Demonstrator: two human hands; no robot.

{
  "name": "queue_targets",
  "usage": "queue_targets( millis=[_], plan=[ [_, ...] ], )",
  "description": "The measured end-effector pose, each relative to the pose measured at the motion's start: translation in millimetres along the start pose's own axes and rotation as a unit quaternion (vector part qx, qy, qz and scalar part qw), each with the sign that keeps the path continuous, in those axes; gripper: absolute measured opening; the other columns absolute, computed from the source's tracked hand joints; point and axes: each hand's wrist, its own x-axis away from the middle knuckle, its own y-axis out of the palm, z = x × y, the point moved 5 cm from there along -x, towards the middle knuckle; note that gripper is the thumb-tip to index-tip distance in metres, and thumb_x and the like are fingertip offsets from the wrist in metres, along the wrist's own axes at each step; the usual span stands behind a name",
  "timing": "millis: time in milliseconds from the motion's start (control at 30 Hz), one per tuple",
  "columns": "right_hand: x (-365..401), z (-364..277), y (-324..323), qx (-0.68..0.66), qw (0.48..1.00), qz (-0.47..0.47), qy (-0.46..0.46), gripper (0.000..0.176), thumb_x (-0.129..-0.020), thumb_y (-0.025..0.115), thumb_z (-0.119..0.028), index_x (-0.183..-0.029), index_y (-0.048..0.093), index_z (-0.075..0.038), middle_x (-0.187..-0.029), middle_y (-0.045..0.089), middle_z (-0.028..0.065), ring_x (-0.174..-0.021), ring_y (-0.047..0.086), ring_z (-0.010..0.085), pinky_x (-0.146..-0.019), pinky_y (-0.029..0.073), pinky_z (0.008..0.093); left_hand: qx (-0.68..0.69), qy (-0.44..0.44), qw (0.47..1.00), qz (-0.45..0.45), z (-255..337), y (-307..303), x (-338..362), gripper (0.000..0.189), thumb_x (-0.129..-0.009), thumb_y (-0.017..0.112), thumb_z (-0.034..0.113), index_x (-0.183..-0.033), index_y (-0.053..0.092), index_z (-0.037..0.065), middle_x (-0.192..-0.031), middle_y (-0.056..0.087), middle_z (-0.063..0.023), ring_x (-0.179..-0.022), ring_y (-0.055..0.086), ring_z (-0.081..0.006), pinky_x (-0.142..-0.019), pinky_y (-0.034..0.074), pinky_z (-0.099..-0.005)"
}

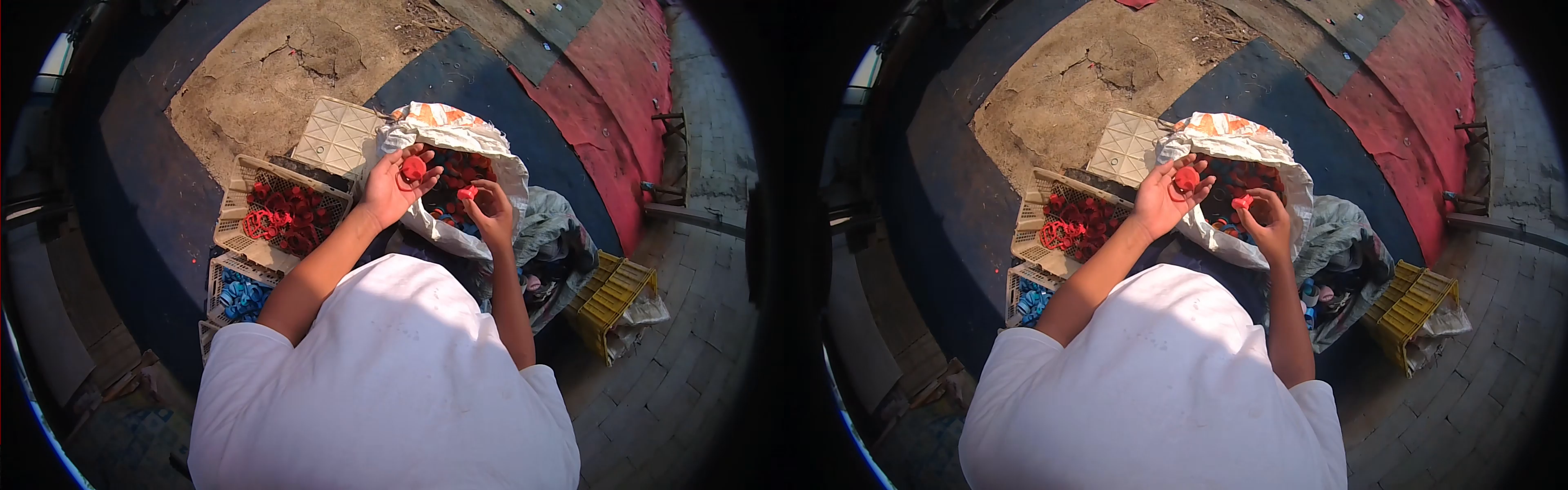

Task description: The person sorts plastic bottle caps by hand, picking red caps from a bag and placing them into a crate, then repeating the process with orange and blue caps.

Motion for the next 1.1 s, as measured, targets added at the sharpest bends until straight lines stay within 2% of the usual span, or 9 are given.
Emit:
queue_targets(
  millis=[133,233,333,533,633,767,867,967,1100],
  plan=[
    [6,-39,15,-0.005,0.998,-0.025,-0.056,0.037,-0.088,0.077,-0.005,-0.122,0.063,-0.003,-0.098,0.074,0.0057,-0.083,0.069,0.0073,-0.072,0.055,0.0239,-0.017,-0.048,0.999,0.003,-19,13,-5,0.04,-0.106,0.046,0.033,-0.134,0.054,0.006,-0.134,0.061,-0.0144,-0.119,0.063,-0.0356,-0.103,0.052,-0.048],
    [6,-67,23,0.152,0.984,-0.06,-0.067,0.036,-0.085,0.079,-0.005,-0.119,0.066,-0.003,-0.094,0.075,0.0038,-0.077,0.069,0.006,-0.067,0.054,0.0231,-0.064,-0.085,0.994,-0.013,-29,19,-3,0.04,-0.105,0.051,0.036,-0.135,0.055,0.01,-0.133,0.063,-0.0101,-0.115,0.065,-0.0259,-0.1,0.055,-0.0416],
    [6,-88,33,0.195,0.976,-0.059,-0.08,0.035,-0.084,0.081,-0.007,-0.116,0.068,-0.003,-0.091,0.074,0.004,-0.073,0.069,0.0067,-0.064,0.053,0.0233,-0.08,-0.096,0.992,-0.035,-39,23,-5,0.04,-0.103,0.056,0.037,-0.135,0.056,0.012,-0.132,0.063,-0.0083,-0.112,0.066,-0.0209,-0.098,0.056,-0.0399],
    [8,-84,35,0.237,0.964,-0.054,-0.104,0.024,-0.086,0.081,-0.007,-0.107,0.071,-0.003,-0.087,0.073,0.0056,-0.073,0.07,0.0103,-0.063,0.055,0.0255,-0.137,-0.09,0.986,-0.02,-44,18,-4,0.037,-0.101,0.064,0.032,-0.134,0.057,0.017,-0.131,0.063,-0.0063,-0.116,0.063,-0.0203,-0.096,0.056,-0.039],
    [9,-83,36,0.233,0.966,-0.041,-0.106,0.02,-0.087,0.079,-0.004,-0.105,0.071,-0.003,-0.086,0.072,0.0053,-0.074,0.07,0.0098,-0.063,0.054,0.0252,-0.09,-0.099,0.991,-0.012,-47,17,-3,0.035,-0.102,0.062,0.032,-0.134,0.057,0.017,-0.131,0.063,-0.0059,-0.118,0.062,-0.0205,-0.096,0.055,-0.039],
    [9,-71,34,0.214,0.974,-0.02,-0.07,0.016,-0.085,0.079,-0.003,-0.101,0.074,-0.005,-0.088,0.075,0.0023,-0.075,0.067,0.0077,-0.061,0.048,0.0237,-0.064,-0.109,0.992,-0.017,-44,15,-5,0.034,-0.104,0.058,0.032,-0.134,0.057,0.016,-0.132,0.063,-0.0071,-0.119,0.061,-0.0211,-0.098,0.055,-0.0401],
    [10,-67,33,0.156,0.984,0.011,-0.089,0.014,-0.089,0.076,-0.002,-0.103,0.073,-0.003,-0.089,0.075,0.0033,-0.077,0.068,0.007,-0.063,0.05,0.0216,-0.039,-0.108,0.993,-0.027,-39,16,-3,0.036,-0.103,0.056,0.032,-0.135,0.057,0.015,-0.133,0.062,-0.0089,-0.121,0.061,-0.0231,-0.101,0.053,-0.0422],
    [10,-49,28,-0.06,0.996,0.064,-0.012,0.016,-0.093,0.071,0.0,-0.109,0.071,0.0,-0.096,0.075,0.0041,-0.076,0.068,0.007,-0.067,0.054,0.0203,0.009,-0.104,0.994,-0.04,-36,15,-2,0.038,-0.102,0.054,0.03,-0.136,0.056,0.013,-0.135,0.061,-0.0122,-0.123,0.06,-0.0289,-0.106,0.05,-0.0464],
    [5,-20,7,-0.083,0.983,0.138,0.09,0.016,-0.095,0.072,-0.008,-0.109,0.071,-0.001,-0.092,0.073,0.0044,-0.08,0.07,0.009,-0.066,0.054,0.0209,0.048,-0.091,0.994,-0.035,-33,16,-1,0.042,-0.099,0.052,0.027,-0.137,0.053,0.009,-0.131,0.06,-0.0165,-0.12,0.061,-0.0366,-0.107,0.049,-0.0509]
  ],
)
